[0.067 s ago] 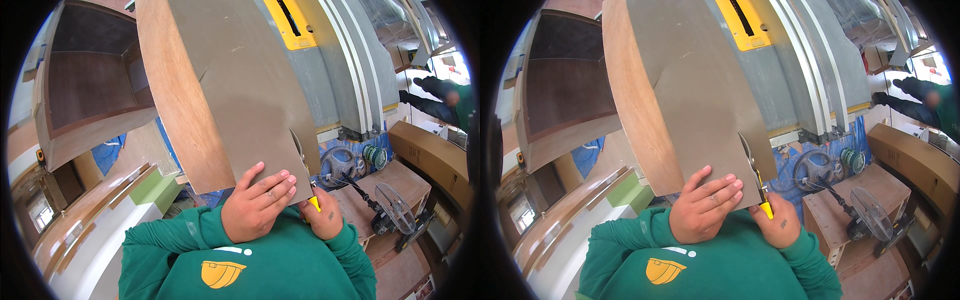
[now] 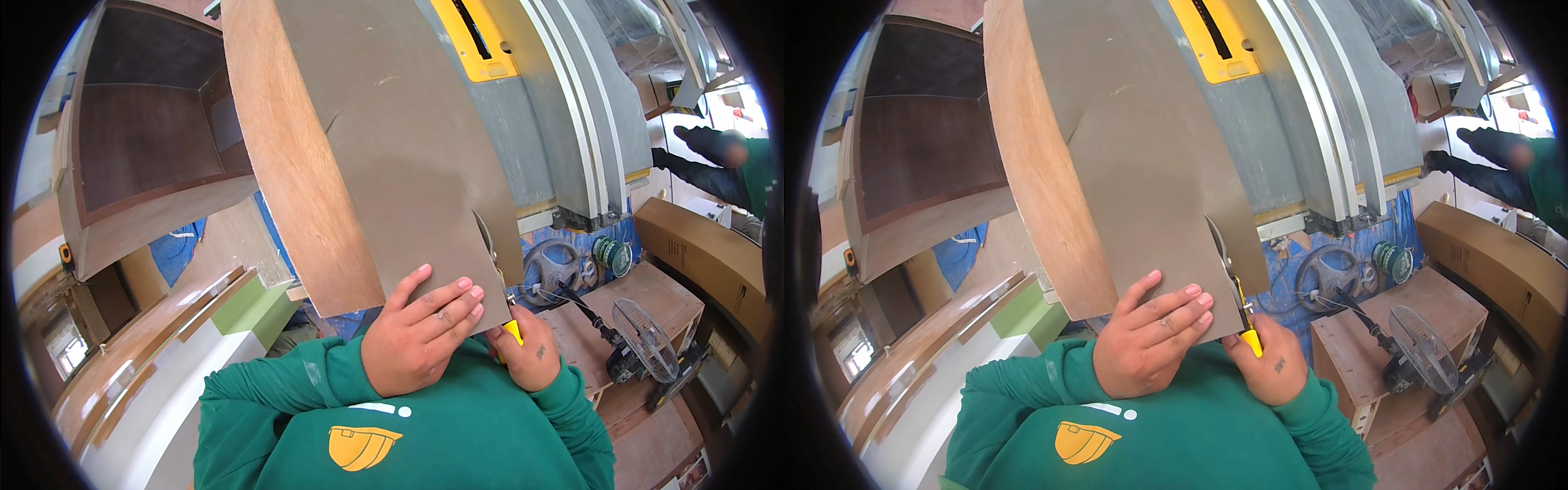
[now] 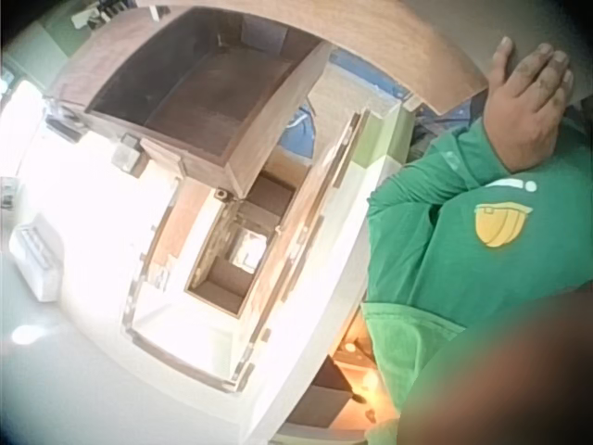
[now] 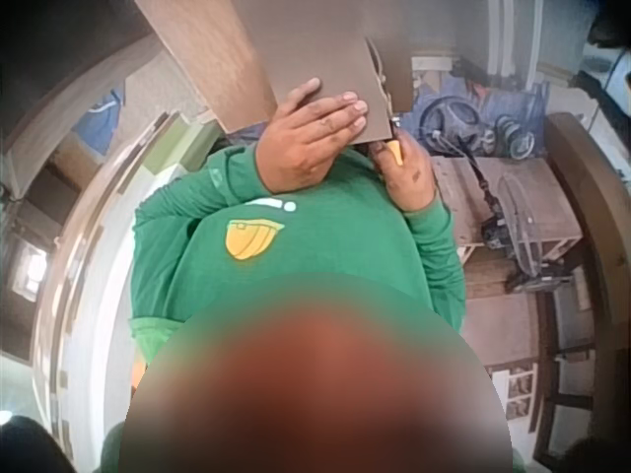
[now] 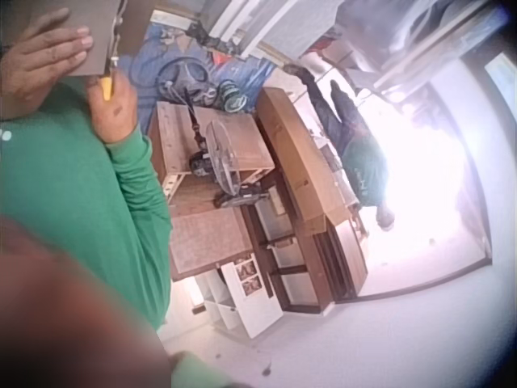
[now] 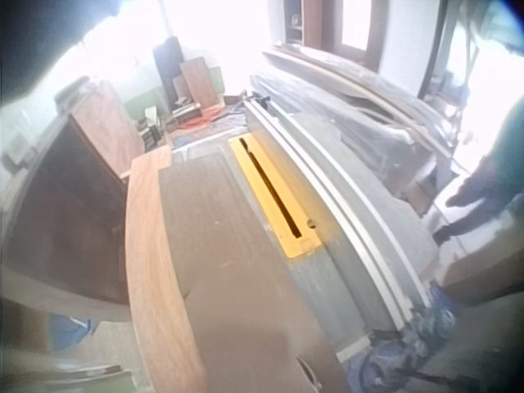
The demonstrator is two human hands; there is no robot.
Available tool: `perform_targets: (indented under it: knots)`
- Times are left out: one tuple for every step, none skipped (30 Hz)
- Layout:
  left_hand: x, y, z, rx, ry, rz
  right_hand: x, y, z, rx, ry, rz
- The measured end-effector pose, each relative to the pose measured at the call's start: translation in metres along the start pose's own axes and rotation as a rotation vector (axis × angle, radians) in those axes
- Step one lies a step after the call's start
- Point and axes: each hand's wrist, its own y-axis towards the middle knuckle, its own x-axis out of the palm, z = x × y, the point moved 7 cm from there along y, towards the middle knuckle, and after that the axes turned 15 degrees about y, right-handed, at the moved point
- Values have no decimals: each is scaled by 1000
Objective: The person uses yellow-handled shears to cut a long strip from a brown laminate sheet. They then carry the strip to a curved wooden frame, place it against the curve, and mark the shape with a green pencil. The clip ends before any further cutting or installation occurs.
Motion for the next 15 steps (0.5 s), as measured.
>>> perform_targets:
  knots:
    - [1,0,0,-4,4,-15,-1,0,1,33,-22,4]
    - [0,0,1,2,-1,-2,0,1,-7,-71,-63,-17]
    - [-1,-1,2,4,0,-1,1,2,-13,-135,-111,-30]
    - [-1,-1,3,6,1,0,2,2,-19,-200,-158,-43]
    - [-1,-1,3,5,-1,-2,2,2,-18,-166,-140,-47]
    - [-2,-1,3,3,-3,-3,2,3,-16,-132,-121,-52]
    - [-1,-2,3,-3,-1,-14,2,3,-14,-98,-103,-56]
    - [-2,-2,3,2,-3,-7,2,3,-13,-85,-83,-47]
    - [-2,-2,3,3,0,-9,1,3,-12,-71,-62,-39]
    - [-2,-2,3,3,3,-11,1,2,-8,-33,-47,-29]
    - [-2,-2,2,1,-1,-13,1,1,-8,-33,-37,-27]
    - [-2,-2,2,-1,-4,-15,1,1,-5,-7,-31,-25]
    - [-2,-2,2,-4,-7,-17,-1,0,1,80,-38,-9]
    - [-3,-2,2,-9,-9,-15,0,1,-3,23,-20,-22]
    - [-3,-1,2,-15,-10,-13,0,1,-3,29,-15,-22]
